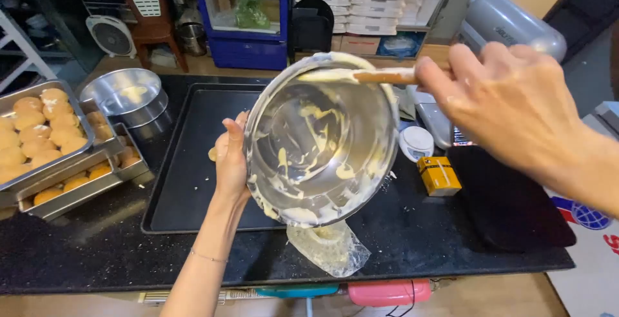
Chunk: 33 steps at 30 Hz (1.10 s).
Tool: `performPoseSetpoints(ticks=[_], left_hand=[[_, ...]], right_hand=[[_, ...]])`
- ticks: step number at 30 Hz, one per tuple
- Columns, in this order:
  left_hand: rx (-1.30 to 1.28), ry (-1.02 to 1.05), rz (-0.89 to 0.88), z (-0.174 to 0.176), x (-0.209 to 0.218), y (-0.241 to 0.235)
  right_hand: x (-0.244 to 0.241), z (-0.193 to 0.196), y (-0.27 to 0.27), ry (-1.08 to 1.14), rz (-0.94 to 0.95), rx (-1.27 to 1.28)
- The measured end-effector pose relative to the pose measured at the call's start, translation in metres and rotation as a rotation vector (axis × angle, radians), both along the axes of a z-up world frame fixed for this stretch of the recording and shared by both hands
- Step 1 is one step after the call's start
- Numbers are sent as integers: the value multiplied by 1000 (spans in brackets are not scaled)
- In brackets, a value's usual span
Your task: The person fills small round pastries with a white cream using a piping bag. They pick up pastries from a tray, squeeze cream into them, and place the filled items into a metal container. The person also refills the piping bag from a mixing bowl using a spatula.
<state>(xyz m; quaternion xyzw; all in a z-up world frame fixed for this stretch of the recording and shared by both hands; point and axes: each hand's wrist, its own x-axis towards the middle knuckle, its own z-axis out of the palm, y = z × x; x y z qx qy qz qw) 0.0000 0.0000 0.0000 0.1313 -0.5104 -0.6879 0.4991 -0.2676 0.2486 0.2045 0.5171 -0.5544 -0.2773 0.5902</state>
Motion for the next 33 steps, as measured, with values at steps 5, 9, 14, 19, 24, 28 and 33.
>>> performPoseSetpoints(ticks=[5, 9, 14, 19, 24, 28, 33], left_hand=[[-12, 67, -118, 25, -9, -1], [-203, 21, -18, 2, -23, -17], [-87, 115, -48, 10, -13, -36], [-337, -28, 68, 27, -24, -31], [-304, 88, 40, -13, -42, -51], [-374, 55, 71, -22, -40, -72], [-341, 46, 48, 14, -26, -44]], right_hand=[[33, -4, -40, 111, 345, 389], [18, -9, -53, 186, 268, 688], [-4, 46, -22, -87, -157, 337], [40, 46, -45, -129, -228, 267], [44, -31, -41, -302, 86, 459], [33, 18, -22, -324, -25, 467], [-21, 52, -15, 14, -165, 122]])
